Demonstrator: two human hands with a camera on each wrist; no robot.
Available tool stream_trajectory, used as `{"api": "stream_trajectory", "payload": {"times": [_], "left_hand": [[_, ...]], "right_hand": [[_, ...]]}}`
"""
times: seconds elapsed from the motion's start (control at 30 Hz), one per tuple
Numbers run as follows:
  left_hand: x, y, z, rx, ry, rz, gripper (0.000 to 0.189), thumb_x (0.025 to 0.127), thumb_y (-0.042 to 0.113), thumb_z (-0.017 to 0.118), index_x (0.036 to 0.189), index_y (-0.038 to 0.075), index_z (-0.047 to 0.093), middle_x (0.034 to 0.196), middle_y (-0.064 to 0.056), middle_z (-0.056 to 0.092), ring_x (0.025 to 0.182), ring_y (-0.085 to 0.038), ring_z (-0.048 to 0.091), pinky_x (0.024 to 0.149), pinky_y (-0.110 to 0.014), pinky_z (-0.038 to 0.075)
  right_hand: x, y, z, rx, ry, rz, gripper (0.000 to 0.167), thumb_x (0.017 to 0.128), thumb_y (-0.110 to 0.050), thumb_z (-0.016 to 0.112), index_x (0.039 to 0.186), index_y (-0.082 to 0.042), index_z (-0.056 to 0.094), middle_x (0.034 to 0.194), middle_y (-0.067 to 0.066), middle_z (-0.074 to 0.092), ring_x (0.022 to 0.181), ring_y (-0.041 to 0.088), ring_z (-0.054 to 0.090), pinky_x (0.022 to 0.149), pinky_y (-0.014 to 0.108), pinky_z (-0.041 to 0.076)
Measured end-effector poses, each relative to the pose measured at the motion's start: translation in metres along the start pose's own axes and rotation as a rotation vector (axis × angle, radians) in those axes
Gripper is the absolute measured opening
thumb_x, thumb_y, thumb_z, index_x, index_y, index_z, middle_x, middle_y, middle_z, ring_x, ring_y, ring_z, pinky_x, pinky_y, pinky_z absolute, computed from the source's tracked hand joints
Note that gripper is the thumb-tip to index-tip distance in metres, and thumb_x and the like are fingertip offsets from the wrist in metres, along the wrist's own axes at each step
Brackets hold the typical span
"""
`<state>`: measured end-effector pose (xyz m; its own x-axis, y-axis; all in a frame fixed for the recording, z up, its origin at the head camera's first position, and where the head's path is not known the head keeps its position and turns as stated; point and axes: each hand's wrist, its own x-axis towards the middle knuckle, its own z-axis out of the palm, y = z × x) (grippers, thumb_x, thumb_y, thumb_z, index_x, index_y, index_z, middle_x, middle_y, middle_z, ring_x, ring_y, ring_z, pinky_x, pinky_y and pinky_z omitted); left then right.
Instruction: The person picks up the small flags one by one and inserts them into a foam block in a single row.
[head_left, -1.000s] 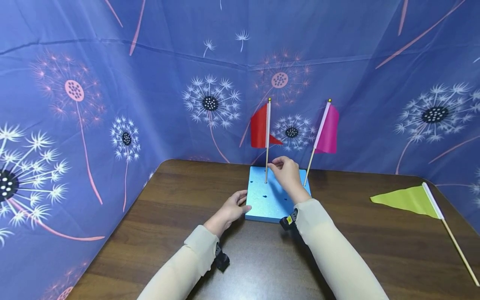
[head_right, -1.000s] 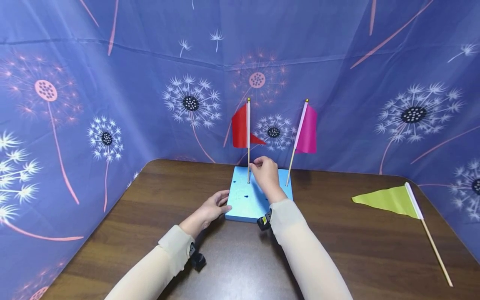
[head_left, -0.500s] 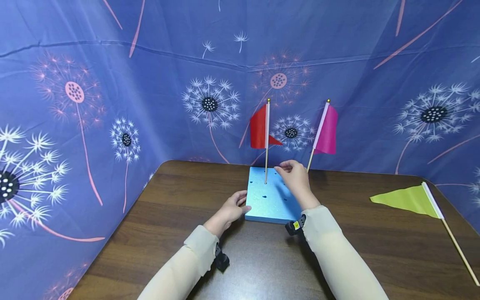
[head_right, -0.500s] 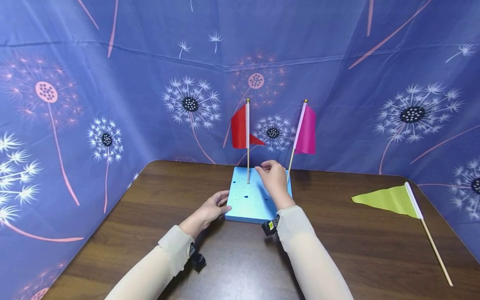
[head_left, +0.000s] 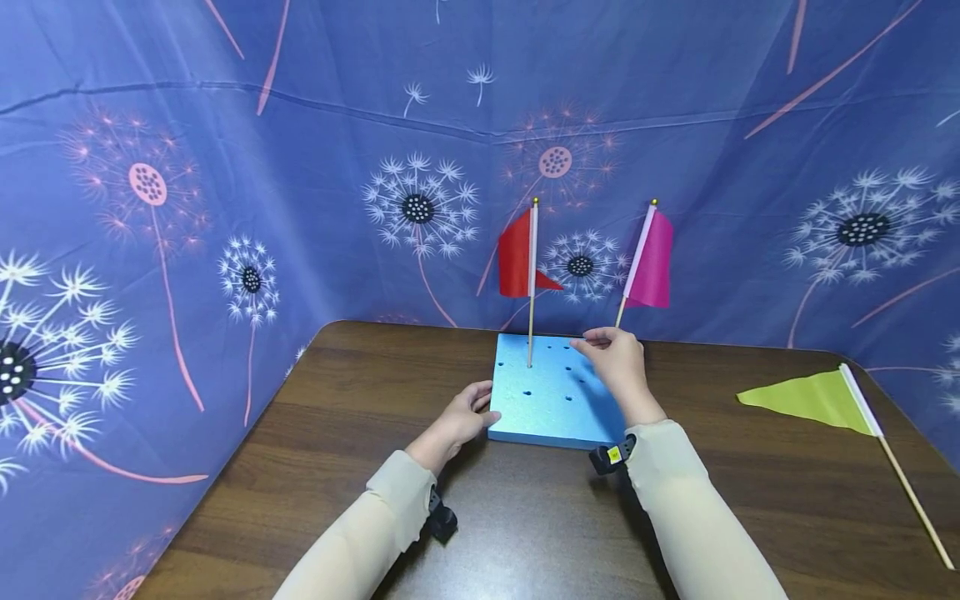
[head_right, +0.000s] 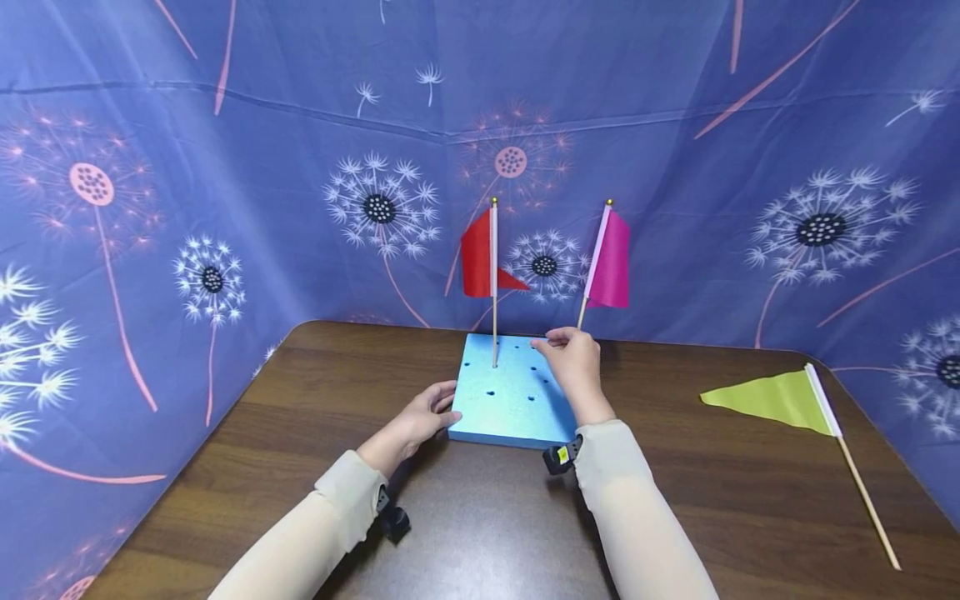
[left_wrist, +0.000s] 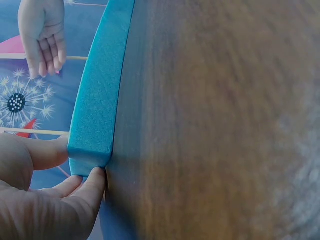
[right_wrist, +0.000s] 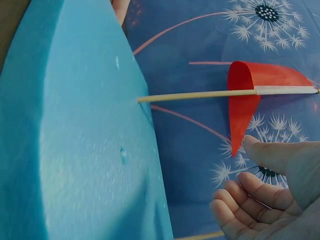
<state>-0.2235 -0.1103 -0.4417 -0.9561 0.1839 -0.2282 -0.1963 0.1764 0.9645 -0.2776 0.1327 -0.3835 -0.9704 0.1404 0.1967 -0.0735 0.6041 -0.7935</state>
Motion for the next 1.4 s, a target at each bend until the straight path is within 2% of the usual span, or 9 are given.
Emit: {"api": "stream_trajectory", "payload": {"times": [0.3,0.53,0.8,1.07,1.4], "left_hand": [[-0.001,-0.001,-0.001,0.015,-0.002,0.01,0.056,0.094,0.001,0.057,0.146,0.004,0.036,0.152,-0.019,0.037,0.143,-0.033,0.033,0.113,-0.051,0.033],[-0.002,0.0,0.001,0.015,-0.003,0.016,0.057,0.094,0.0,0.057,0.147,0.003,0.035,0.152,-0.02,0.035,0.143,-0.033,0.032,0.115,-0.049,0.032],[0.0,0.002,0.002,0.012,-0.004,0.018,0.057,0.094,-0.001,0.057,0.146,0.003,0.036,0.152,-0.02,0.035,0.143,-0.033,0.032,0.114,-0.05,0.032],[-0.002,0.001,0.001,0.007,-0.001,0.004,0.056,0.095,0.001,0.057,0.146,0.005,0.036,0.152,-0.019,0.036,0.143,-0.033,0.032,0.115,-0.052,0.03],[-0.001,0.0,0.002,0.006,0.001,0.008,0.057,0.094,0.001,0.058,0.146,0.004,0.036,0.152,-0.02,0.036,0.143,-0.034,0.032,0.115,-0.051,0.031]], "right_hand": [[-0.003,0.01,-0.008,-0.044,0.02,-0.006,0.037,0.088,-0.029,0.072,0.107,0.002,0.07,0.099,0.019,0.071,0.091,0.029,0.065,0.073,0.032,0.049],[-0.001,0.017,-0.027,-0.094,0.025,-0.05,0.035,0.088,-0.025,0.072,0.106,0.005,0.069,0.096,0.021,0.07,0.085,0.028,0.066,0.063,0.025,0.049],[-0.005,0.032,-0.056,-0.154,0.034,-0.092,0.039,0.087,-0.027,0.073,0.109,0.006,0.068,0.098,0.023,0.07,0.09,0.034,0.066,0.074,0.042,0.052],[-0.011,0.046,-0.079,-0.18,0.031,-0.086,0.045,0.088,-0.035,0.072,0.109,0.005,0.067,0.102,0.025,0.07,0.091,0.036,0.065,0.067,0.03,0.048],[-0.014,0.064,-0.102,-0.224,0.038,-0.073,0.05,0.088,-0.043,0.069,0.108,0.004,0.067,0.101,0.025,0.07,0.092,0.037,0.064,0.066,0.031,0.045]]}}
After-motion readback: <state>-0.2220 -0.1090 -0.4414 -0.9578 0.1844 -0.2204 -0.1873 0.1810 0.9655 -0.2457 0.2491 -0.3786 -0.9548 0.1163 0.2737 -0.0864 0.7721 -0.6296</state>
